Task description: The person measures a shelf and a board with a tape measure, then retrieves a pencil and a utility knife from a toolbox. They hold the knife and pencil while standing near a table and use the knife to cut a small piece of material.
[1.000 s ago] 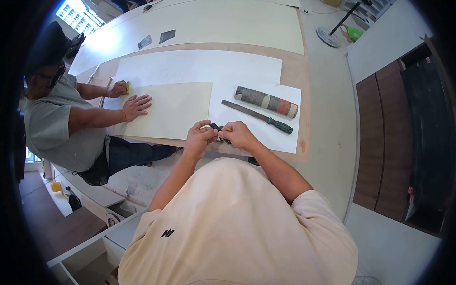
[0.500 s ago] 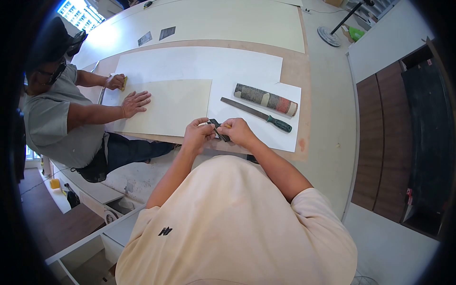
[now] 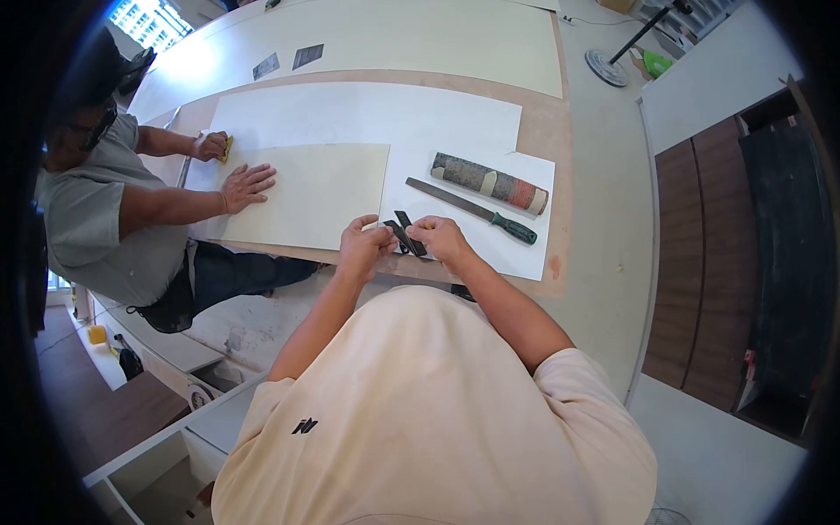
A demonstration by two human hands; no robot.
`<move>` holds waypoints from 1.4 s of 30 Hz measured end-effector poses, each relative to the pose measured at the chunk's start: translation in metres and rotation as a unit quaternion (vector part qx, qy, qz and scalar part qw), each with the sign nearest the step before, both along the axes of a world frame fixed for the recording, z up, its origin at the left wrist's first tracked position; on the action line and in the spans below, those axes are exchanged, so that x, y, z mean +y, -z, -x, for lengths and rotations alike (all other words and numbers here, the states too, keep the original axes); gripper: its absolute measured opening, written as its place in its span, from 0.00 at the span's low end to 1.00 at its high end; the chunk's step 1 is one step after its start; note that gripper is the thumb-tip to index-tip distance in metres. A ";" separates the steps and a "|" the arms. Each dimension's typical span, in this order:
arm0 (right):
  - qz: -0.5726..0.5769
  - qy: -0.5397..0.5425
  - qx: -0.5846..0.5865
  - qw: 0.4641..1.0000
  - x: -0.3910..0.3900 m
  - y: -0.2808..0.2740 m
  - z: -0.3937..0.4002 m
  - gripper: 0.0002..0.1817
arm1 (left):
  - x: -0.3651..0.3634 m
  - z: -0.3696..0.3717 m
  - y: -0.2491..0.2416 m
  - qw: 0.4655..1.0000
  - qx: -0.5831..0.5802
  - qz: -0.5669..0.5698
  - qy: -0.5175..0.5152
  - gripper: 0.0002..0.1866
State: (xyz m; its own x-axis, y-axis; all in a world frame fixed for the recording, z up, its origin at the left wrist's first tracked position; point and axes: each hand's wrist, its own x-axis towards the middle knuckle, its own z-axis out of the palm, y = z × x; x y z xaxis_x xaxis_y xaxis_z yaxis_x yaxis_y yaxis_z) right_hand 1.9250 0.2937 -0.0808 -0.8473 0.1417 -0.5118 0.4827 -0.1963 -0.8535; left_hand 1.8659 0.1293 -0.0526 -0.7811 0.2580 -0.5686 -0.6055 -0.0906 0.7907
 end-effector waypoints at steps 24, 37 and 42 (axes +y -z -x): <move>-0.039 0.094 -0.074 0.992 0.080 -0.004 -0.015 0.07 | -0.013 -0.003 0.017 0.987 -0.018 0.036 -0.157 0.29; -0.215 0.134 -0.063 0.965 0.124 -0.017 0.030 0.09 | -0.016 -0.009 0.020 0.988 -0.029 0.016 -0.152 0.28; -0.233 0.175 -0.056 0.955 0.120 0.011 0.033 0.09 | -0.017 -0.008 0.019 0.989 -0.021 0.030 -0.146 0.28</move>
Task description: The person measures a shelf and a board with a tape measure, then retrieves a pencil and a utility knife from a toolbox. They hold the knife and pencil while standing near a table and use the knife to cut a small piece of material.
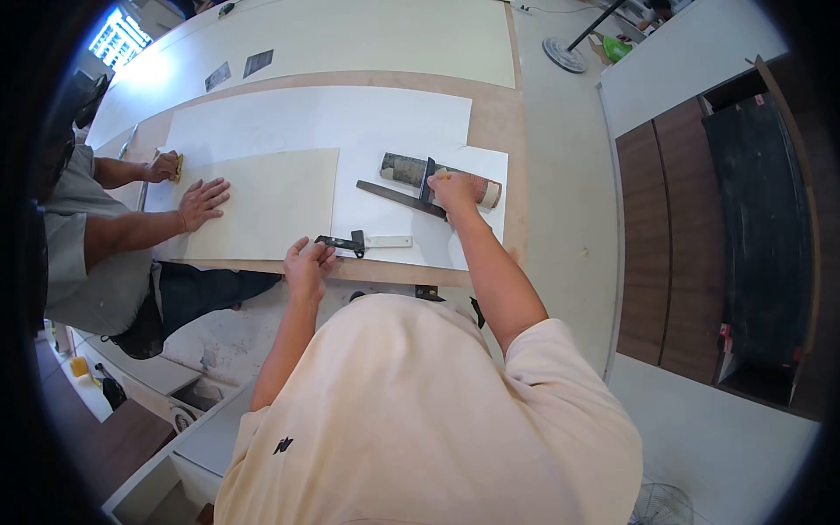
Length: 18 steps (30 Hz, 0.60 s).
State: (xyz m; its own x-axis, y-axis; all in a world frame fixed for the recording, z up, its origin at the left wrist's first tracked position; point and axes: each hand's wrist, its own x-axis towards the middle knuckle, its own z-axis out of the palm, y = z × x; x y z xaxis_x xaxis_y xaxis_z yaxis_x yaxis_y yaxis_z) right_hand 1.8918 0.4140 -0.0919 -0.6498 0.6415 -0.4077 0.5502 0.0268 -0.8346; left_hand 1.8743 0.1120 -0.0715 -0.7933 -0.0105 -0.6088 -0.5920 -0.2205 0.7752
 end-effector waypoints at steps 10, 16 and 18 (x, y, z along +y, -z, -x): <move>0.037 0.030 0.046 0.998 -0.011 0.011 -0.012 0.08 | -0.005 -0.002 -0.001 1.000 -0.009 -0.015 0.010 0.28; 0.056 -0.011 0.084 0.995 -0.013 0.005 -0.018 0.08 | 0.000 0.001 0.000 1.000 -0.006 -0.010 0.024 0.28; 0.052 -0.128 0.063 0.988 -0.023 -0.010 -0.025 0.10 | -0.002 0.004 0.001 1.000 0.008 0.001 0.023 0.29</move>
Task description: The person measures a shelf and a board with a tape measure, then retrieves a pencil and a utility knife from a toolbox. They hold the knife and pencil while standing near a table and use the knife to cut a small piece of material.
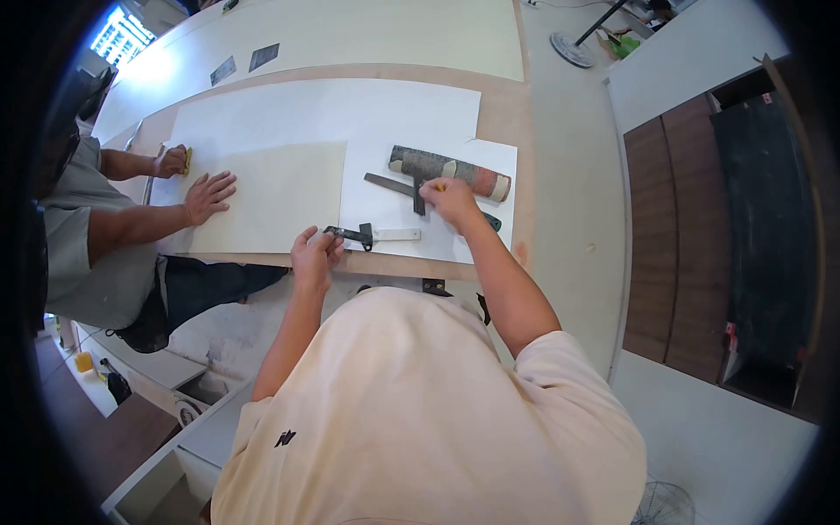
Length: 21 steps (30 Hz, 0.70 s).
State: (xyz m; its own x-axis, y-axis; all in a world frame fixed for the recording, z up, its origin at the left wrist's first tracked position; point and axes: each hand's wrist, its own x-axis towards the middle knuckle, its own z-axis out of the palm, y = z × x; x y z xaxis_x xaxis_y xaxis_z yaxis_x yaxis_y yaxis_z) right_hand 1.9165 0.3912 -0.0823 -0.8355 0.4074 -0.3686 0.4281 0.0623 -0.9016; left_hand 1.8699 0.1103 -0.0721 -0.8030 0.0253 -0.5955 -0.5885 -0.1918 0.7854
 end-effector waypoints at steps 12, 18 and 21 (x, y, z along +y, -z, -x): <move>0.102 -0.043 -0.094 0.989 -0.013 -0.017 -0.035 0.11 | 0.038 0.031 -0.003 0.999 -0.004 0.010 0.033 0.29; 0.086 -0.077 -0.109 0.987 0.002 -0.023 -0.075 0.13 | 0.099 0.050 -0.032 0.995 0.007 -0.026 0.092 0.29; 0.102 -0.033 -0.129 0.986 0.005 -0.034 -0.088 0.12 | 0.139 0.057 -0.027 0.994 -0.014 -0.048 0.094 0.27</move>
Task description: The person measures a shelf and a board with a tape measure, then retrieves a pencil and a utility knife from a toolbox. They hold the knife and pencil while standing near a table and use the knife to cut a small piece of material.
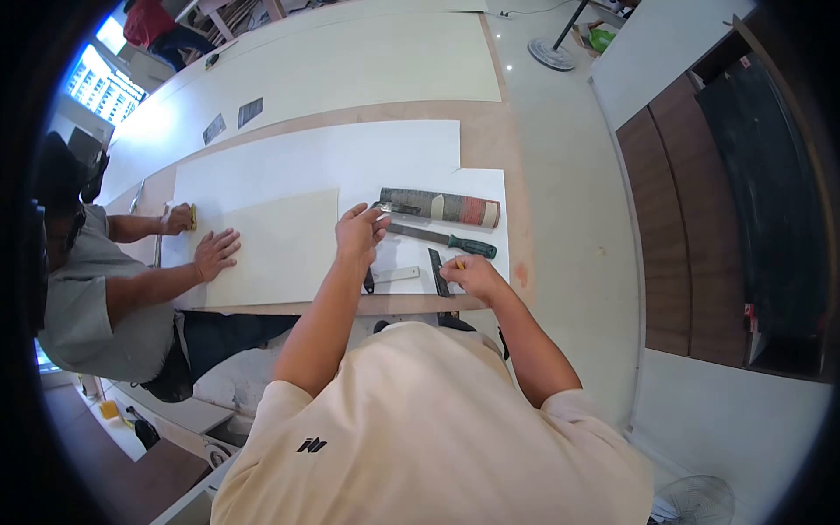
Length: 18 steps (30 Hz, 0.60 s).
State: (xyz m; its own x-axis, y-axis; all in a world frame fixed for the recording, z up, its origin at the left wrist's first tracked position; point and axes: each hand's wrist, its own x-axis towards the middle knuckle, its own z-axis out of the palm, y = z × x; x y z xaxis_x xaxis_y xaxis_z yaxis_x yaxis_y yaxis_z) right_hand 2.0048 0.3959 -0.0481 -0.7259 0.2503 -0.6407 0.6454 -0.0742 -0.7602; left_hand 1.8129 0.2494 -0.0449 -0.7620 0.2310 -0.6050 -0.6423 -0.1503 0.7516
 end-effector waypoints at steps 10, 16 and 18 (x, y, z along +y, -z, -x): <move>0.040 0.104 0.019 0.994 0.035 0.010 -0.038 0.09 | 0.065 0.003 0.009 0.992 0.064 0.093 0.050 0.27; 0.034 0.101 0.031 0.994 0.043 0.005 -0.028 0.09 | 0.064 0.001 0.008 0.984 0.091 0.143 0.059 0.27; 0.036 0.098 0.033 0.994 0.045 0.003 -0.022 0.09 | 0.063 0.002 0.009 0.975 0.118 0.178 0.060 0.28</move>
